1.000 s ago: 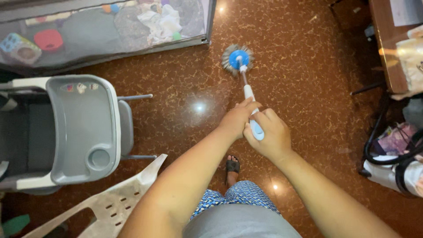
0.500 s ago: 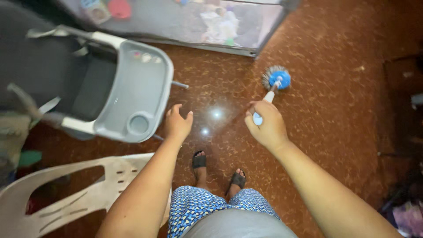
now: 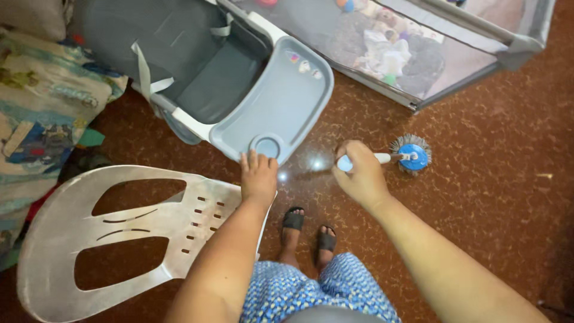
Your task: The person mops the floor using a mop, starting near a bucket. They move a plastic chair and a high chair to mop underneath them, and open a door to clean the area.
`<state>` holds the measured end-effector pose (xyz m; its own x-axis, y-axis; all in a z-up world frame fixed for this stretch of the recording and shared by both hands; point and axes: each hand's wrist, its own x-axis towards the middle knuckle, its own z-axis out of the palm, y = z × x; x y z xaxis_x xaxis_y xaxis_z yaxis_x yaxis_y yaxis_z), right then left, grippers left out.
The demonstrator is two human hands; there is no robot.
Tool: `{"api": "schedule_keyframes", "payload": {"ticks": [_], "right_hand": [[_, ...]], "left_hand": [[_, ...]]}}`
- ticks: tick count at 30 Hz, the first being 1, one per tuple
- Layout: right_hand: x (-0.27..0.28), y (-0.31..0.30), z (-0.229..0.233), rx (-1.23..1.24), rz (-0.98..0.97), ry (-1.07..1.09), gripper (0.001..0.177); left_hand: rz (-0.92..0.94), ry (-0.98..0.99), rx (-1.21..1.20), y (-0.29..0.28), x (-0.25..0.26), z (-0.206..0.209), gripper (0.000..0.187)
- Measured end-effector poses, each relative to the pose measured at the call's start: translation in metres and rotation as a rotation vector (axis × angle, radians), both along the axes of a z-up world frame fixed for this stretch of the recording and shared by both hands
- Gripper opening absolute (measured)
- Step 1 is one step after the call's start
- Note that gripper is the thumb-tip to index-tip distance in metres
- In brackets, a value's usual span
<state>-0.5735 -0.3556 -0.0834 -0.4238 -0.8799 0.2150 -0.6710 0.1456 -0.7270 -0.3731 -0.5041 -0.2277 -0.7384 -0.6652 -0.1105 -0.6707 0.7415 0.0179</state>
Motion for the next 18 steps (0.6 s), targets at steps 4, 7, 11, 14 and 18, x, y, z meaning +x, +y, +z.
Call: {"api": "schedule_keyframes", "payload": {"ticks": [4, 7, 11, 14, 18], "right_hand": [[-0.002, -0.024, -0.019, 0.140, 0.043, -0.018, 0.025], [0.000, -0.046, -0.046, 0.164, -0.078, -0.037, 0.021], [-0.008, -0.068, -0.083, 0.078, -0.009, 0.082, 0.032], [-0.014, -0.078, -0.103, 0.145, -0.005, 0.190, 0.043], [-0.023, -0.101, -0.118, 0.300, -0.100, 0.014, 0.068]], "left_hand": [[-0.099, 0.010, -0.167, -0.011, -0.004, -0.018, 0.023], [-0.225, -0.006, -0.186, -0.016, 0.002, -0.028, 0.019], [-0.339, 0.082, -0.195, -0.026, 0.012, -0.038, 0.019], [-0.283, 0.053, -0.209, -0.028, 0.001, -0.045, 0.016], [-0.175, 0.021, -0.195, -0.018, -0.003, -0.035, 0.022]]}}
